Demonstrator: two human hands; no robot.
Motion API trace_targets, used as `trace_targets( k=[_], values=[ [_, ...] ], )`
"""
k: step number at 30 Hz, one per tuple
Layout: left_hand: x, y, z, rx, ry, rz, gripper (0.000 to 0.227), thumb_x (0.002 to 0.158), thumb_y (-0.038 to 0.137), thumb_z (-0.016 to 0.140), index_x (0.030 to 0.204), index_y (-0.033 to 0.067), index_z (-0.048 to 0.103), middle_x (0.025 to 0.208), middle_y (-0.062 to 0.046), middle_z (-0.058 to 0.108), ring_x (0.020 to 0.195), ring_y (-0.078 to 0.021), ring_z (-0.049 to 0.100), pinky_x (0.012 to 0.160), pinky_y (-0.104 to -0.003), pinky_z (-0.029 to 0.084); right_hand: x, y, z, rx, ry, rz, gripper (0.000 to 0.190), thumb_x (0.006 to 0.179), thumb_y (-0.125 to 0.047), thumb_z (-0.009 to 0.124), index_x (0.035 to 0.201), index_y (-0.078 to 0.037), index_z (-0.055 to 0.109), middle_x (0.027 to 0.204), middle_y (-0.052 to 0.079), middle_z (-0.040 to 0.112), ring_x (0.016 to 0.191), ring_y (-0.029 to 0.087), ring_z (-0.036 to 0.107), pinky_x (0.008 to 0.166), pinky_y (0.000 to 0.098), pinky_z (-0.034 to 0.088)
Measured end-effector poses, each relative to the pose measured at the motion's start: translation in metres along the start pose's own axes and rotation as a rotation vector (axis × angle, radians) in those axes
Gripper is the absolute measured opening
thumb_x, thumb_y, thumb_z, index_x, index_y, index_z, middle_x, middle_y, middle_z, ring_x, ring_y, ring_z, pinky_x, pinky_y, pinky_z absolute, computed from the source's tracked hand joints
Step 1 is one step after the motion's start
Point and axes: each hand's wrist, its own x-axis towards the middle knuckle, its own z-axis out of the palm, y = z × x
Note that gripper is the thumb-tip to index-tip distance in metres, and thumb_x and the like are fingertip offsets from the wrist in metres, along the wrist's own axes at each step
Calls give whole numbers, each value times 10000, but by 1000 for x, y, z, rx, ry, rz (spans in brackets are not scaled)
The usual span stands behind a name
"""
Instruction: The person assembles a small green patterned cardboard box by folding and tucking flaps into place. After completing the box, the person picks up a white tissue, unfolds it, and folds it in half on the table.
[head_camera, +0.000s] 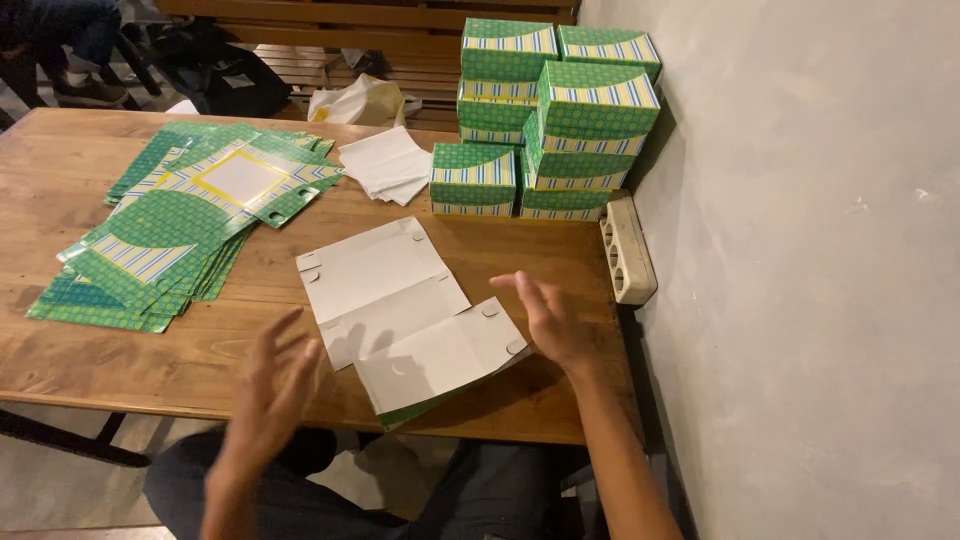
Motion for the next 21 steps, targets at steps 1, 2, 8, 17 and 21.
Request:
trace_targets(
  k=[1, 2, 8, 17, 21],
  values=[
    [-10, 1, 11, -2, 1, 1, 623, 953, 372, 519, 1493, 72, 432, 1473, -238, 534, 1245, -337, 625, 951, -481, 589, -1, -3, 0, -3, 1, -1, 656, 1040, -508, 234, 1283, -141, 720, 483, -96, 234, 400, 98, 291, 428, 300, 332],
    [-21, 1, 23, -129, 12, -56, 640, 953, 339, 514, 1531, 106, 369, 1558, -185, 462, 1322, -326, 579, 1013, -465, 542, -1, -6, 0, 116, -116, -54, 702, 1031, -532, 221, 1264, -105, 726, 908, 25, 480, 881, 197, 456, 813, 378, 374],
    [-65, 15, 63, -416, 66, -74, 589, 961, 193, 535, 1523, 61, 415, 1541, -175, 539, 1419, -272, 541, 1126, -394, 484, -18, -16, 0, 213, -353, 54, 839, 958, -640, 171, 1373, -91, 651, 1470, 121, 637, 1437, 277, 539, 1232, 484, 263],
    [-57, 5, 36, -194, -96, -2, 718, 868, 245, 698, 1529, 89, 463, 1572, -99, 526, 1438, -195, 494, 1172, -355, 391, -101, -26, 20, 152, -425, 105, 828, 958, -611, 108, 1486, -141, 539, 1685, 64, 336, 1606, 205, 127, 1251, 492, -10],
    [-19, -33, 23, -269, -259, 44, 586, 901, 60, 549, 1487, 84, 552, 1541, -80, 582, 1434, -167, 504, 1192, -331, 336, -116, -47, 32, -82, -460, 99, 795, 986, -599, 138, 1497, -145, 544, 1680, 131, 270, 1587, 257, 162, 1235, 434, 89]
  ],
)
